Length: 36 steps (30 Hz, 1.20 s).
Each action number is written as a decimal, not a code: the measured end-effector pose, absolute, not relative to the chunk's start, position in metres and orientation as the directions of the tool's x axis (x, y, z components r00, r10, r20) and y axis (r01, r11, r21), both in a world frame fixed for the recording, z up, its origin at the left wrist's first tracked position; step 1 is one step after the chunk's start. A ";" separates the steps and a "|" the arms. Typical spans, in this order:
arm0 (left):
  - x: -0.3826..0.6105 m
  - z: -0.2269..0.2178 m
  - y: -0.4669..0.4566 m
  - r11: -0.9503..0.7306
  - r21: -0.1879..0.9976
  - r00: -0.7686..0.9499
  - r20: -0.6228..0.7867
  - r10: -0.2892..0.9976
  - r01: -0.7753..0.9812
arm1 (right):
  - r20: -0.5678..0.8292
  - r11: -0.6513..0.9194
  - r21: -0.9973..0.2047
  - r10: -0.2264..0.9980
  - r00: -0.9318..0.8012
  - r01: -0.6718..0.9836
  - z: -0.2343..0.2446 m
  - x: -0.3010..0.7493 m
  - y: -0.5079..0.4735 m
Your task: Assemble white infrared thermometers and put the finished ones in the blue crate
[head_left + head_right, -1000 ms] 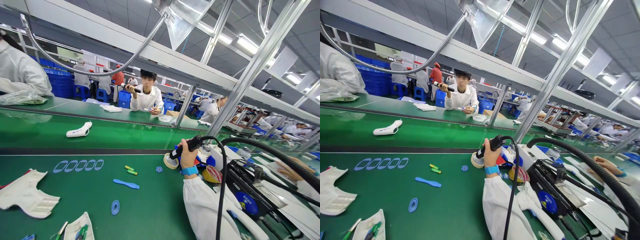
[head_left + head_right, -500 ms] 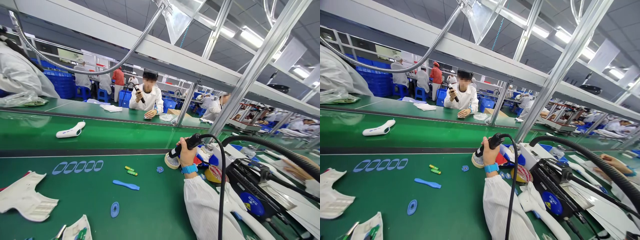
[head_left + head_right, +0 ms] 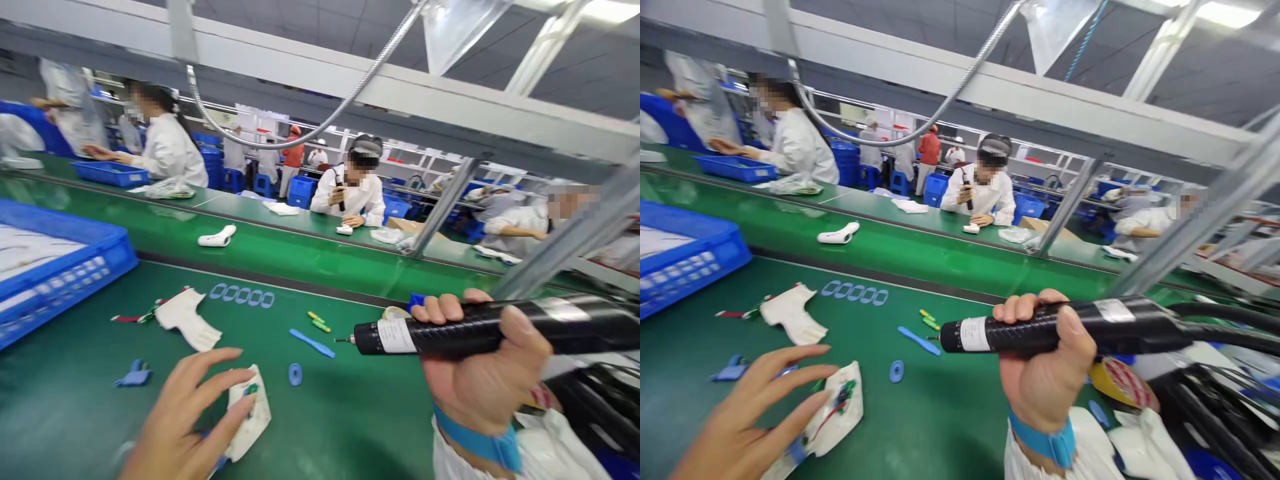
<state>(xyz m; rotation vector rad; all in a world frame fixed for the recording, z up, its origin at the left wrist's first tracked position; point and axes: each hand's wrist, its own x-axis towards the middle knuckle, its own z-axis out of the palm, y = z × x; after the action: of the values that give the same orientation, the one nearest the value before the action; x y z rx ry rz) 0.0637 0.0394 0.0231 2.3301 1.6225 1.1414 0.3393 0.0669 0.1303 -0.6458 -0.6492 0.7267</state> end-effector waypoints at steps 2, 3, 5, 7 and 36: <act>0.074 0.039 0.040 -0.533 0.438 0.293 0.505 0.812 0.724 | 0.303 0.533 -0.721 0.817 0.490 -0.443 0.135 0.317 0.054; 0.078 0.046 0.041 -0.543 0.452 0.312 0.490 0.814 0.708 | 0.316 0.518 -0.725 0.836 0.449 -0.454 0.136 0.308 0.050; 0.084 0.056 0.041 -0.533 0.502 0.330 0.439 0.836 0.682 | 0.341 0.500 -0.732 0.857 0.387 -0.463 0.136 0.293 0.045; 0.085 0.060 0.038 -0.514 0.560 0.329 0.402 0.854 0.650 | 0.356 0.486 -0.741 0.869 0.343 -0.464 0.135 0.281 0.042; 0.060 0.009 0.009 -0.519 0.326 0.409 0.350 0.843 0.790 | 0.482 0.456 -0.841 0.876 -0.019 -0.290 0.097 0.223 0.053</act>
<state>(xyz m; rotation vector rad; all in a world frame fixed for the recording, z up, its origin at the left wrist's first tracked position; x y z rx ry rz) 0.0603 0.0086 0.0094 2.5433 1.4800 0.7305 0.2226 0.0527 0.0972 -0.6013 -1.2603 1.0213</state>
